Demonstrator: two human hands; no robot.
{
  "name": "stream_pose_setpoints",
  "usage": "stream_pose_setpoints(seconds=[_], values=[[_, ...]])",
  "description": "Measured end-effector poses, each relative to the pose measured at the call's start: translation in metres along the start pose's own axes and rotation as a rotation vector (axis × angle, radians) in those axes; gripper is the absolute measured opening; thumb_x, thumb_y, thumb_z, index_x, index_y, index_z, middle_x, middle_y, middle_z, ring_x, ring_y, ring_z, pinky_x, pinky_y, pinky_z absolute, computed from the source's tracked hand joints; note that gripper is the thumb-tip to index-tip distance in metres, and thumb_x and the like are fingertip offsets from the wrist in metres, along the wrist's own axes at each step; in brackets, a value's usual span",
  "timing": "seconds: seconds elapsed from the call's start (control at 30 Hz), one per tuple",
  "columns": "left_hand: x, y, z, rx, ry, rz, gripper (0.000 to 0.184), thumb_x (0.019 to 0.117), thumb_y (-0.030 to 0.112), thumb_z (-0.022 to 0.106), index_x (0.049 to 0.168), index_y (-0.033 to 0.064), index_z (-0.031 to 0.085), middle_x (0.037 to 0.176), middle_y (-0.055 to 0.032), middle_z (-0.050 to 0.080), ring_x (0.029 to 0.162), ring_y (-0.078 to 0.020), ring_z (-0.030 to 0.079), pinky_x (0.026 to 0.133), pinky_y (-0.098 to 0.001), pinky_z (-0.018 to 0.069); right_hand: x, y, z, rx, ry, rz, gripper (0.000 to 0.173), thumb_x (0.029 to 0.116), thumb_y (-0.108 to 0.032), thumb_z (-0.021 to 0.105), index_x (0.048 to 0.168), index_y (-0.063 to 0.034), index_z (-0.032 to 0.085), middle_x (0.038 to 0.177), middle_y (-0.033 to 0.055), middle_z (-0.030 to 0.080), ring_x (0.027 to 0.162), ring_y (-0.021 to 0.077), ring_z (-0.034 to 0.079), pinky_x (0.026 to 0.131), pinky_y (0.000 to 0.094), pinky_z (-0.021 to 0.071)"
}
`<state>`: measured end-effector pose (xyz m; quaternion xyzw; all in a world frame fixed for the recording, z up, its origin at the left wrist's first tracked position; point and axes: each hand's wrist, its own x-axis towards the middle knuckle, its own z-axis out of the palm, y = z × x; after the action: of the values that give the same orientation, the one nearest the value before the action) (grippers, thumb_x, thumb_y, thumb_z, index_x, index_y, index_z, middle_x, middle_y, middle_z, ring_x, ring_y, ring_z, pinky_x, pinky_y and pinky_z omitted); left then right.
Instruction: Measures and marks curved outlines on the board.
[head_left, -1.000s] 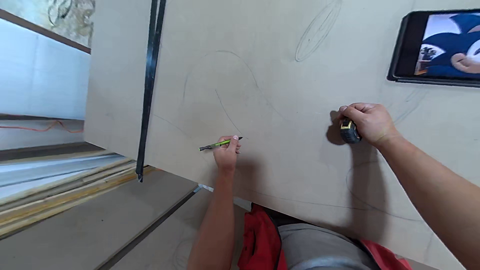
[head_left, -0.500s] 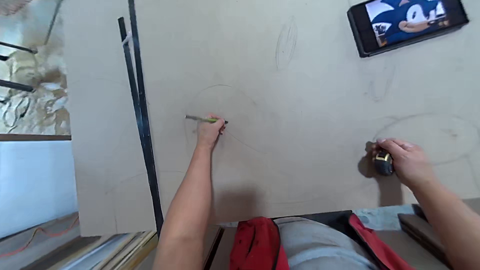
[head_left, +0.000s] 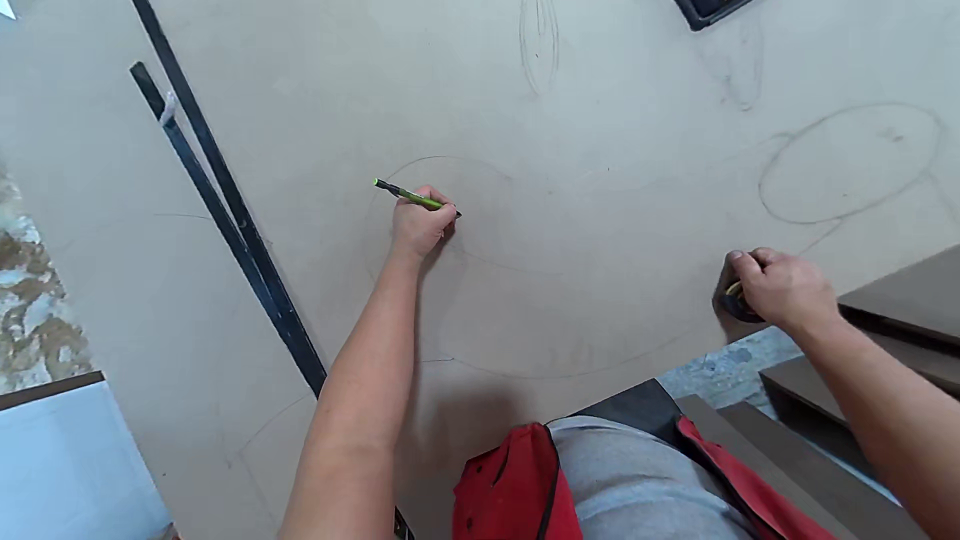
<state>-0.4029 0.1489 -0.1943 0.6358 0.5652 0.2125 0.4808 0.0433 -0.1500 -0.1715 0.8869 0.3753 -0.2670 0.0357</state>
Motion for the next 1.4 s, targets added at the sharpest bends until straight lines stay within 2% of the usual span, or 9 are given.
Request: stream_pose_setpoints(seconds=[0.23, 0.6, 0.73, 0.9, 1.2, 1.4], values=[[-0.0014, -0.0001, -0.0034, 0.058, -0.015, 0.002, 0.006, 0.0853, 0.016, 0.075, 0.088, 0.0112, 0.072, 0.072, -0.0011, 0.071, 0.058, -0.0109, 0.065, 0.055, -0.0317, 0.0541, -0.0011, -0.0035, 0.0009, -0.011, 0.019, 0.022, 0.061, 0.1093, -0.053, 0.033, 0.089, -0.0053, 0.065, 0.082, 0.0268, 0.065, 0.086, 0.0507, 0.065, 0.066, 0.0708, 0.0453], [-0.0015, -0.0002, -0.0022, 0.069, -0.021, 0.033, 0.005, 0.0845, 0.016, 0.075, 0.086, 0.0122, 0.071, 0.071, 0.0001, 0.072, 0.058, -0.0102, 0.065, 0.055, -0.0311, 0.0538, 0.0016, -0.0021, -0.0007, -0.036, 0.019, 0.015, 0.062, 0.1087, -0.054, 0.031, 0.088, -0.0059, 0.063, 0.081, 0.0249, 0.064, 0.084, 0.0490, 0.065, 0.066, 0.0695, 0.0447], [0.0003, -0.0035, -0.0024, 0.073, -0.026, 0.052, 0.007, 0.0850, 0.017, 0.074, 0.088, 0.0112, 0.072, 0.072, -0.0007, 0.072, 0.059, -0.0112, 0.065, 0.057, -0.0331, 0.0552, 0.0013, -0.0034, -0.0020, -0.022, 0.017, 0.012, 0.061, 0.1086, -0.054, 0.033, 0.091, -0.0057, 0.066, 0.083, 0.0268, 0.065, 0.086, 0.0501, 0.065, 0.067, 0.0719, 0.0453], [-0.0005, -0.0027, -0.0015, 0.075, -0.015, 0.053, 0.005, 0.0844, 0.017, 0.074, 0.085, 0.0124, 0.071, 0.071, 0.0000, 0.072, 0.057, -0.0109, 0.065, 0.054, -0.0321, 0.0539, 0.0025, -0.0013, -0.0008, -0.035, 0.020, 0.002, 0.062, 0.1084, -0.055, 0.032, 0.086, -0.0061, 0.063, 0.079, 0.0250, 0.064, 0.083, 0.0494, 0.065, 0.065, 0.0697, 0.0447], [0.0002, -0.0026, -0.0020, 0.074, -0.019, 0.045, 0.006, 0.0846, 0.017, 0.075, 0.085, 0.0128, 0.071, 0.071, 0.0003, 0.072, 0.059, -0.0101, 0.066, 0.056, -0.0311, 0.0549, 0.0027, -0.0025, -0.0012, -0.038, 0.026, 0.005, 0.062, 0.1087, -0.054, 0.031, 0.086, -0.0056, 0.063, 0.079, 0.0257, 0.063, 0.083, 0.0492, 0.065, 0.065, 0.0694, 0.0447], [-0.0024, -0.0021, -0.0017, 0.087, -0.011, 0.048, 0.005, 0.0845, 0.017, 0.075, 0.086, 0.0133, 0.071, 0.071, 0.0009, 0.071, 0.058, -0.0095, 0.065, 0.056, -0.0309, 0.0541, 0.0019, -0.0033, -0.0016, -0.036, 0.017, 0.011, 0.062, 0.1087, -0.054, 0.031, 0.089, -0.0063, 0.065, 0.082, 0.0263, 0.065, 0.086, 0.0495, 0.065, 0.066, 0.0705, 0.0452]])
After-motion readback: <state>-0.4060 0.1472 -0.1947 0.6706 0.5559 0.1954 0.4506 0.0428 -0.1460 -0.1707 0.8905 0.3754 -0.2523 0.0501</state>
